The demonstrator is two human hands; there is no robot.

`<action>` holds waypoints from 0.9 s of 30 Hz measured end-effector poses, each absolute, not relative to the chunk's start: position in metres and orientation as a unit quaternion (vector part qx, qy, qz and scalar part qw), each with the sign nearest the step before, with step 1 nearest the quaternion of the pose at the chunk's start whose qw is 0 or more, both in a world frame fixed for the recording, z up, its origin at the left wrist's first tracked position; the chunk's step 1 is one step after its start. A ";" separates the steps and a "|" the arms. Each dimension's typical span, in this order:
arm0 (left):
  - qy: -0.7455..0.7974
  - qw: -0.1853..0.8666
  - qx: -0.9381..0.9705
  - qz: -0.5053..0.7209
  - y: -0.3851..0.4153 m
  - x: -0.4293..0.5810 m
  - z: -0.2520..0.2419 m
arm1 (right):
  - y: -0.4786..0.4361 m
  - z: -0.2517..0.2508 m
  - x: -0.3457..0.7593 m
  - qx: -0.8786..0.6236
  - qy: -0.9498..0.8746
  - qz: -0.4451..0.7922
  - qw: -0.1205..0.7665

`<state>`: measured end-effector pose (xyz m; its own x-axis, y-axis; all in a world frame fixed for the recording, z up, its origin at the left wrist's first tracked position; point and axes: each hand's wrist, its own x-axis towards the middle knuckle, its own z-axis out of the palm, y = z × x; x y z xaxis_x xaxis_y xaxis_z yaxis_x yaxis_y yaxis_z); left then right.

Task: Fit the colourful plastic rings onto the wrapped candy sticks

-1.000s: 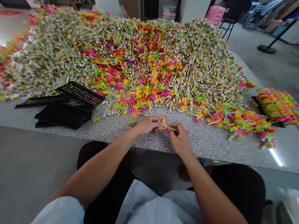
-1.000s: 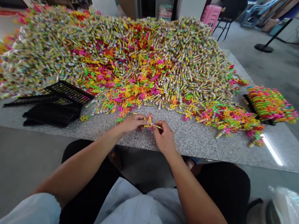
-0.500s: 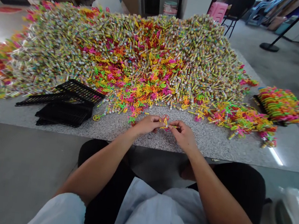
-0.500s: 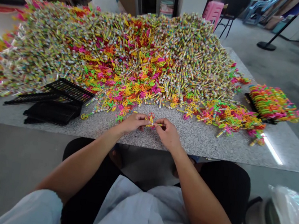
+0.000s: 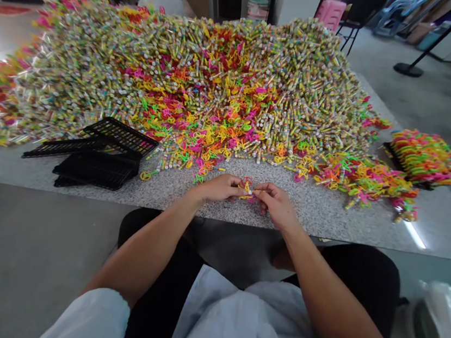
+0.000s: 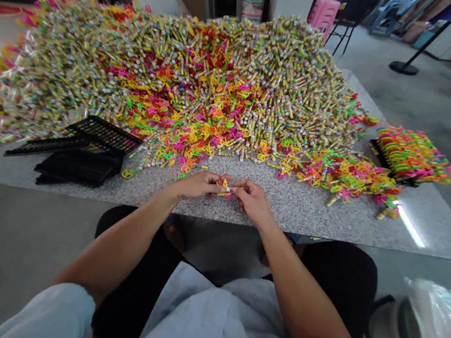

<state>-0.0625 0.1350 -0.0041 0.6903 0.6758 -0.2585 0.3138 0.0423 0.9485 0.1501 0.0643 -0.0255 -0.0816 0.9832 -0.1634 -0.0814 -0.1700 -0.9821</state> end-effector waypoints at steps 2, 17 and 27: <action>0.360 0.633 0.673 0.130 0.134 -0.065 -0.002 | 0.064 -0.026 0.151 -0.502 -0.474 0.573 0.443; 0.356 0.490 0.773 0.190 0.124 -0.057 0.010 | 0.067 -0.019 0.159 -0.499 -0.689 0.374 0.369; 0.344 0.569 0.722 0.191 0.124 -0.048 0.000 | 0.069 -0.010 0.170 -0.455 -0.804 0.184 0.336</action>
<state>-0.0478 0.1236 -0.0002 0.6903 0.7141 -0.1166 0.2804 -0.1155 0.9529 0.1699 0.0686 -0.0100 -0.3611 0.8549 0.3726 0.6075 0.5187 -0.6016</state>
